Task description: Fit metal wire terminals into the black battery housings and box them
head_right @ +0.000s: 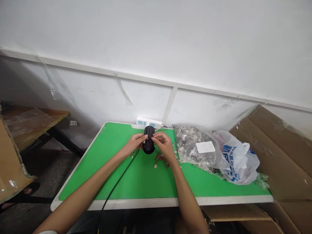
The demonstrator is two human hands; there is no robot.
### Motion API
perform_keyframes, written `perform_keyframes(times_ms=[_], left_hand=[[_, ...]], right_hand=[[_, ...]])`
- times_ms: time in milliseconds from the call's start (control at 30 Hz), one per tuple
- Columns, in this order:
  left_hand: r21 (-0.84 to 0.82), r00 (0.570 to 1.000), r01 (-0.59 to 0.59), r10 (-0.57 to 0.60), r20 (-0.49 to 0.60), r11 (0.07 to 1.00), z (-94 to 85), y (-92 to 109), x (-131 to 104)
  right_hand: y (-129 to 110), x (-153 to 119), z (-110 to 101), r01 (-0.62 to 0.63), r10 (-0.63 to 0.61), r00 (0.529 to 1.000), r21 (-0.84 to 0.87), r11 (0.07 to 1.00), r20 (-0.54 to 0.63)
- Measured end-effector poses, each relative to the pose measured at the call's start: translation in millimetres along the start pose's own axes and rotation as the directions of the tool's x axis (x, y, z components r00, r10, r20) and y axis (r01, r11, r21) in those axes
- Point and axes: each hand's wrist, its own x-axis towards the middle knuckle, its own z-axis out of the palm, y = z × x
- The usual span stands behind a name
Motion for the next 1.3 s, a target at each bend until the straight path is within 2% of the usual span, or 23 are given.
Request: perform_keyframes(times_ms=[100,200,300,433,767,933,1100,1300], left_hand=[[0.013,1.000,-0.005,0.005,0.005,1.000,1.0,0.8,-0.4],[0.026,1.000,0.002,-0.002,-0.003,1.000,1.2,2.4,-0.8],[0.055,1.000,0.001,-0.001,0.000,0.998,-0.5,3.0,-0.5],[0.107,1.000,-0.002,0.000,0.027,0.994,-4.5,2.4,0.5],[0.164,0.999,-0.047,0.043,0.026,0.985,-8.5,-1.3,0.7],[0.175,0.996,-0.090,0.094,-0.012,0.980,-6.7,-3.1,0.8],[-0.010,0.999,-0.018,0.017,-0.047,1.000,-5.1,-2.1,0.6],[-0.288,0.986,0.134,-0.100,0.132,0.948,-5.8,-0.9,-3.4]], right_hand=[[-0.1,-1.5,-1.7,0.083,-0.083,0.997,-0.081,0.993,0.007],[-0.8,-2.8,-3.4,0.200,-0.197,0.980,-0.234,0.951,0.036],[-2.9,-3.8,-4.7,0.297,-0.271,0.955,-0.360,0.885,0.122],[-4.5,-5.2,-6.2,0.366,-0.291,0.928,-0.419,0.831,0.233],[-3.5,-6.5,-4.7,0.321,-0.251,0.944,-0.419,0.850,0.214],[-4.0,-6.3,-2.3,0.305,-0.242,0.949,-0.407,0.861,0.200],[-1.3,-4.7,-2.0,0.210,-0.179,0.977,-0.361,0.909,0.116],[3.7,-2.4,-3.9,0.117,-0.117,0.993,-0.243,0.963,0.015]])
